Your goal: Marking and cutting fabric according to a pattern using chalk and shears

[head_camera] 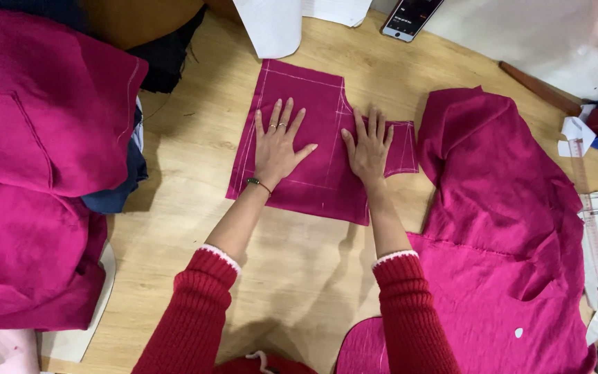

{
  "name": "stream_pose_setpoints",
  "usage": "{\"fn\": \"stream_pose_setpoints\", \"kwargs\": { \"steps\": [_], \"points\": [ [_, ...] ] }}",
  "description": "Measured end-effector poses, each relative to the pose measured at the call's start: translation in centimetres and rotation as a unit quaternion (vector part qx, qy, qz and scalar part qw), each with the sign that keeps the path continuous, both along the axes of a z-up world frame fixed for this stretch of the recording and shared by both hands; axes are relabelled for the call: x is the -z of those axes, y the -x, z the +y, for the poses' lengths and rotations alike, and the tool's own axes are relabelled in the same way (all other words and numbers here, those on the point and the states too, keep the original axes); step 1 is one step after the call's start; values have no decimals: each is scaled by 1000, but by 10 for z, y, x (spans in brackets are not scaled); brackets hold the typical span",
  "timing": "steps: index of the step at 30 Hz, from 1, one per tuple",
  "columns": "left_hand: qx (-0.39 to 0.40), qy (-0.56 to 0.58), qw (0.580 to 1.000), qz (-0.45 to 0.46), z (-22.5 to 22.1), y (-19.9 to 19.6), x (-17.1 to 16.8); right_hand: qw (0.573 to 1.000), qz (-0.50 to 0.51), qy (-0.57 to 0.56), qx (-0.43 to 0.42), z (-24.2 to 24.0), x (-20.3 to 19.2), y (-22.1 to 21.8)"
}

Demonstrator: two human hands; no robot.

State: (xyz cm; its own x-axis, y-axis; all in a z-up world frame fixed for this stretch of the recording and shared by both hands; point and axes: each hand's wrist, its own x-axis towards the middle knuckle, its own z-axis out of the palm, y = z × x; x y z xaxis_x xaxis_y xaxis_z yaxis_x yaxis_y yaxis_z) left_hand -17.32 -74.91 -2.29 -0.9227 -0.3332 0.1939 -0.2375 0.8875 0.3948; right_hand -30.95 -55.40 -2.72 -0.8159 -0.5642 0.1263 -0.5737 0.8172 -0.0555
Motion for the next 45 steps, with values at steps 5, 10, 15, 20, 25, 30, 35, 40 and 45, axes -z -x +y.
{"fn": "stream_pose_setpoints", "kwargs": {
  "steps": [5, 10, 15, 20, 25, 30, 35, 40, 45],
  "points": [
    [1, 4, 1000, -6, -2, 3, -2, 1000, 4, 23, -3, 1, 8, 8],
    [-1, 6, 1000, -7, -1, -1, -1, 998, 45, 51, 6, 11, -3, -10],
    [24, 5, 999, 27, 21, -46, -19, 992, 33, 115, 40, 67, -21, -73],
    [65, -18, 998, -20, 83, -154, -48, 988, 79, 102, 88, 197, -16, -165],
    [136, 16, 989, -55, 155, -258, -17, 961, 28, 93, 257, 319, -24, -275],
    [163, 65, 983, -50, 166, -273, -11, 924, -12, 81, 373, 387, -10, -361],
    [160, 28, 987, -5, 168, -257, -25, 906, -15, 114, 408, 412, 1, -421],
    [125, 46, 991, -13, 184, -259, -37, 896, -30, 151, 416, 443, -6, -432],
    [76, 69, 995, 13, 233, -234, -27, 903, -24, 168, 395, 510, -9, -377]
  ]
}}
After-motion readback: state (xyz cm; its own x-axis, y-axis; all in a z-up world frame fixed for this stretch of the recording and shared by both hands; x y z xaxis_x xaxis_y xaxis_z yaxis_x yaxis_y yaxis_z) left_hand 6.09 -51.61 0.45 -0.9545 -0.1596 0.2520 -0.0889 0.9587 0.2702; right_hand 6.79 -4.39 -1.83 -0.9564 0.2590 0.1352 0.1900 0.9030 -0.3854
